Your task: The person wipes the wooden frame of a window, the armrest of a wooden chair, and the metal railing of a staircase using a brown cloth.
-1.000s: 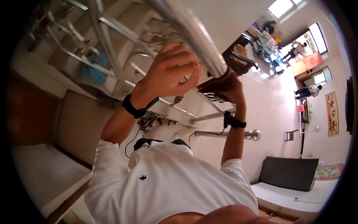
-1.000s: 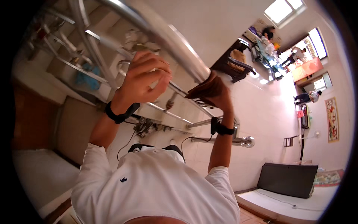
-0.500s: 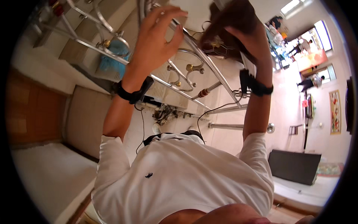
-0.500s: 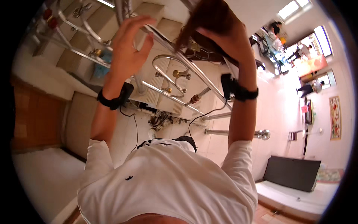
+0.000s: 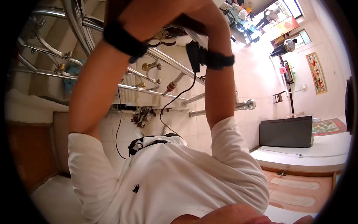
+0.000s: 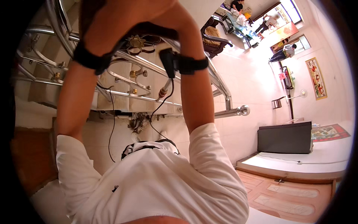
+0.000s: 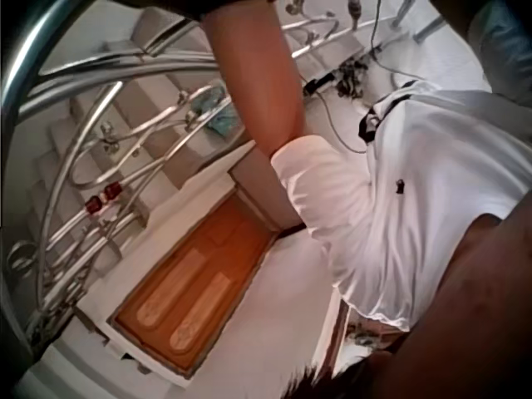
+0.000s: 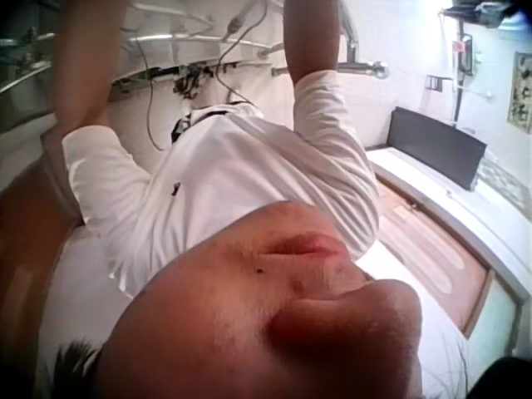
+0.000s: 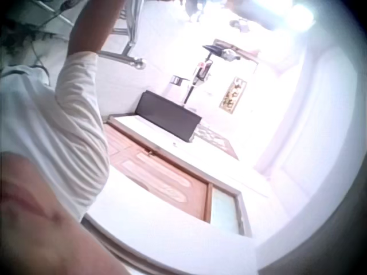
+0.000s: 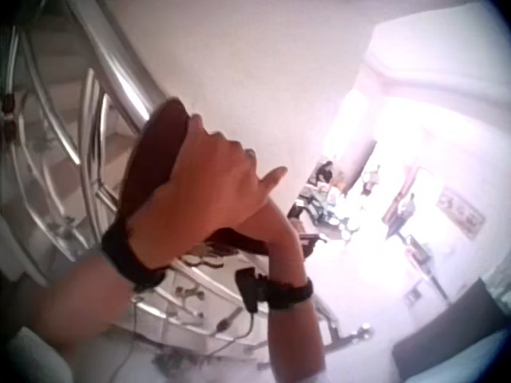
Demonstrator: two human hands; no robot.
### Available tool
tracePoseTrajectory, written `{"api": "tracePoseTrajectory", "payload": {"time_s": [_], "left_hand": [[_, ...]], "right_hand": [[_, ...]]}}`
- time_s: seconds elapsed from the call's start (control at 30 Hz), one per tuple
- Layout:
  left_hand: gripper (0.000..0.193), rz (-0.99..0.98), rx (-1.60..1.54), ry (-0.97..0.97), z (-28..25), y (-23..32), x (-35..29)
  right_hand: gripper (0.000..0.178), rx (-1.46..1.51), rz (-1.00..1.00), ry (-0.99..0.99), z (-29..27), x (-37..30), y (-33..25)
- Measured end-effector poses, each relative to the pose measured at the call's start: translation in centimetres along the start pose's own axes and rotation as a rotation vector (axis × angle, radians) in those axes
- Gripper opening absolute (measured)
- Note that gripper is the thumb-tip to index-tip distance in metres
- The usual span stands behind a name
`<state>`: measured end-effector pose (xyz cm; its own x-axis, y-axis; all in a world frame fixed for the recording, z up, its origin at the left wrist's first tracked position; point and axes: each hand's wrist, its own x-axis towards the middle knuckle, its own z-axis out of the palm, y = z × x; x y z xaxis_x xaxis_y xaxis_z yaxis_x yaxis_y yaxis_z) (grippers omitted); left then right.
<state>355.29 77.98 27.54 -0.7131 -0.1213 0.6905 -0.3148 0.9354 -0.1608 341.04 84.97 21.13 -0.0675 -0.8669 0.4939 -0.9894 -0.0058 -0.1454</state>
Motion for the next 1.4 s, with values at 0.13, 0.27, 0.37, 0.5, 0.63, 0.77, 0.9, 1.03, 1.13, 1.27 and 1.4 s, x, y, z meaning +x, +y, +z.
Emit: {"api": "tracePoseTrajectory", "payload": {"time_s": [0.13, 0.27, 0.37, 0.5, 0.63, 0.77, 0.9, 1.03, 1.13, 1.27, 1.4], "left_hand": [[0.034, 0.113, -0.016, -0.347, 2.3, 4.5, -0.5], [0.040, 0.399, 0.064, -0.235, 8.3, 10.4, -4.0], [0.030, 0.548, 0.016, -0.048, 12.1, 14.2, -7.0], [0.033, 0.657, -0.204, 0.167, 13.4, 14.8, -9.8], [0.032, 0.616, -0.360, 0.165, 13.9, 12.4, -10.7], [0.033, 0.477, -0.367, 0.267, 11.9, 9.5, -10.8], [0.049, 0.298, -0.310, 0.334, 8.1, 5.1, -9.1], [0.059, 0.215, -0.094, 0.467, 4.4, -2.4, -7.6], [0.046, 0.228, -0.014, 0.435, 1.0, -7.9, -6.8], [0.045, 0.166, 0.122, 0.739, 0.7, -13.8, -5.2], [0.056, 0.003, 0.020, 0.726, -0.7, -15.5, -5.2]], "right_hand": [[0.038, -0.223, -0.011, 0.196, 0.4, -6.5, 1.2], [0.052, 0.184, 0.337, 0.211, 1.7, -15.7, 2.7], [0.065, 0.303, 0.508, 0.216, 2.2, -22.7, 4.1], [0.077, 0.337, 0.810, 0.143, 1.4, -30.3, 7.0], [0.074, 0.182, 0.835, -0.005, 1.1, -27.7, 6.1], [0.080, 0.314, 0.699, -0.074, 0.7, -21.2, 4.5], [0.092, 0.395, 0.442, -0.036, -0.1, -14.4, 2.1], [0.077, 0.077, 0.239, 0.149, -0.5, -5.9, -3.3], [0.078, 0.091, 0.315, 0.280, -0.3, -0.9, -7.4], [0.067, -0.111, 0.201, 0.423, 0.1, 4.9, -12.1], [0.070, -0.222, 0.158, 0.608, 1.2, 8.5, -16.1]]}}
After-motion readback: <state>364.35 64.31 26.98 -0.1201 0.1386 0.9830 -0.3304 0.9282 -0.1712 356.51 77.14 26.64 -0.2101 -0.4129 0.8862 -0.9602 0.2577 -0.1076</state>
